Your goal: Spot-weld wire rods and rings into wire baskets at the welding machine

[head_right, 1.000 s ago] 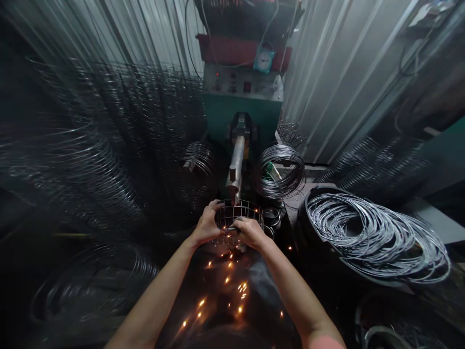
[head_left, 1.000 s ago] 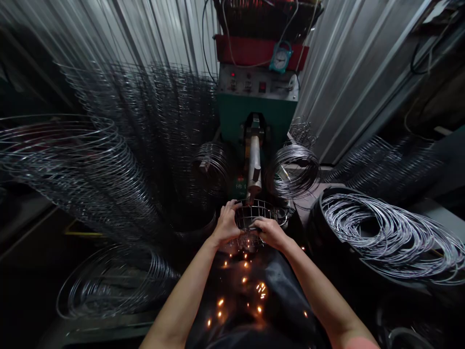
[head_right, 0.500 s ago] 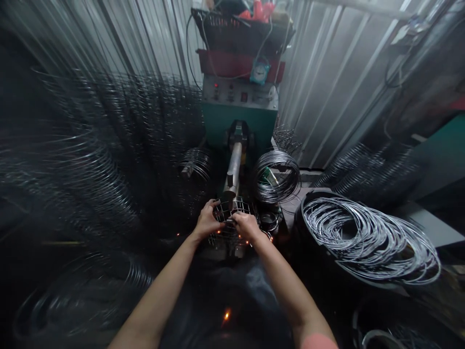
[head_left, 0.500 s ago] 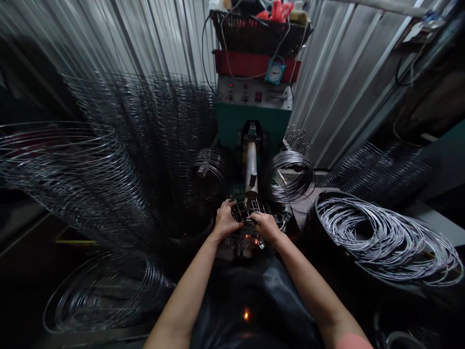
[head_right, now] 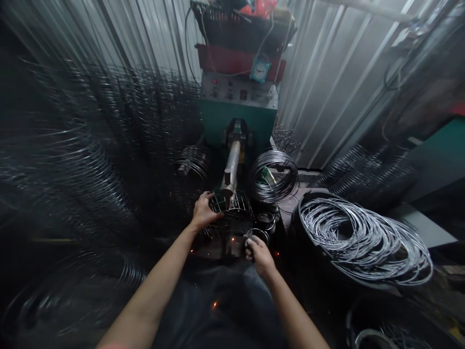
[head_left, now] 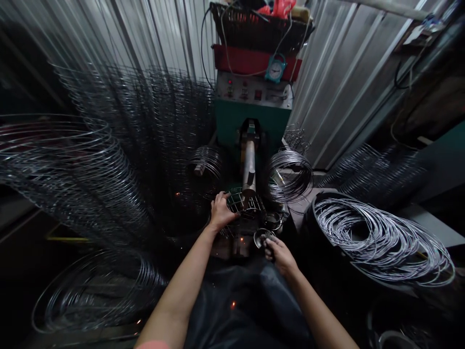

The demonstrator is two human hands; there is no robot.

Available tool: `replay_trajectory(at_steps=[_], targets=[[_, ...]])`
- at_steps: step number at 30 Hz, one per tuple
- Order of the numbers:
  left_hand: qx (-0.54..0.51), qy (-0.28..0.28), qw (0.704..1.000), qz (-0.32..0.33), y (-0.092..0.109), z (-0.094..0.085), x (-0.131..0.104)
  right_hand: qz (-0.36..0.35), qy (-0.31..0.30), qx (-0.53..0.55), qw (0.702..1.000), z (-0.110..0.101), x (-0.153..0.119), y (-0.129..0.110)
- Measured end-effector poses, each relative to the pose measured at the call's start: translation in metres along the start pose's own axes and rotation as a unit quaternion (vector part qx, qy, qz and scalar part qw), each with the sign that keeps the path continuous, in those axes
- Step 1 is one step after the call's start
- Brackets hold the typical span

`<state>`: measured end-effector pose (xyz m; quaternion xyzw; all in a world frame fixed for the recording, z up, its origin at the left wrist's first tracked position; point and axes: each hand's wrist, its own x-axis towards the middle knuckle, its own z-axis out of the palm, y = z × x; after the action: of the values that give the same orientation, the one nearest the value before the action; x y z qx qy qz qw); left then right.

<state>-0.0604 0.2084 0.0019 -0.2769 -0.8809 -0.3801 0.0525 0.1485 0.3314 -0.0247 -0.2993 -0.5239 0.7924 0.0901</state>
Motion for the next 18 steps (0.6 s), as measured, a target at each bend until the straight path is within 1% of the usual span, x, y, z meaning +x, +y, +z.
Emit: replay_trajectory(at_steps=[2,5,8,11,13,16,18], targets=[[0.001,-0.005,1.0,-0.001,0.0,-0.001,0.0,0.031,0.004,0.045,0.998,-0.005,-0.001,0.006],[0.002,-0.01,1.0,-0.004,0.001,-0.001,-0.002,0.074,0.001,0.083,0.994,-0.01,-0.001,0.013],[0.002,-0.015,1.0,-0.015,0.004,-0.001,-0.002,0.086,-0.005,0.089,0.992,-0.015,-0.003,0.021],[0.001,-0.022,1.0,-0.02,0.007,-0.002,-0.002,0.073,-0.001,0.093,0.993,-0.024,-0.006,0.026],[-0.006,-0.036,0.999,-0.023,0.006,-0.004,-0.003,0.062,0.006,0.091,0.994,-0.031,-0.011,0.027],[-0.034,-0.079,0.996,-0.036,-0.007,-0.008,-0.013,-0.005,0.058,0.022,0.998,-0.042,-0.019,0.033],[-0.055,-0.105,0.992,-0.05,-0.023,-0.006,-0.025,-0.067,0.08,-0.065,0.992,-0.051,-0.027,0.043]])
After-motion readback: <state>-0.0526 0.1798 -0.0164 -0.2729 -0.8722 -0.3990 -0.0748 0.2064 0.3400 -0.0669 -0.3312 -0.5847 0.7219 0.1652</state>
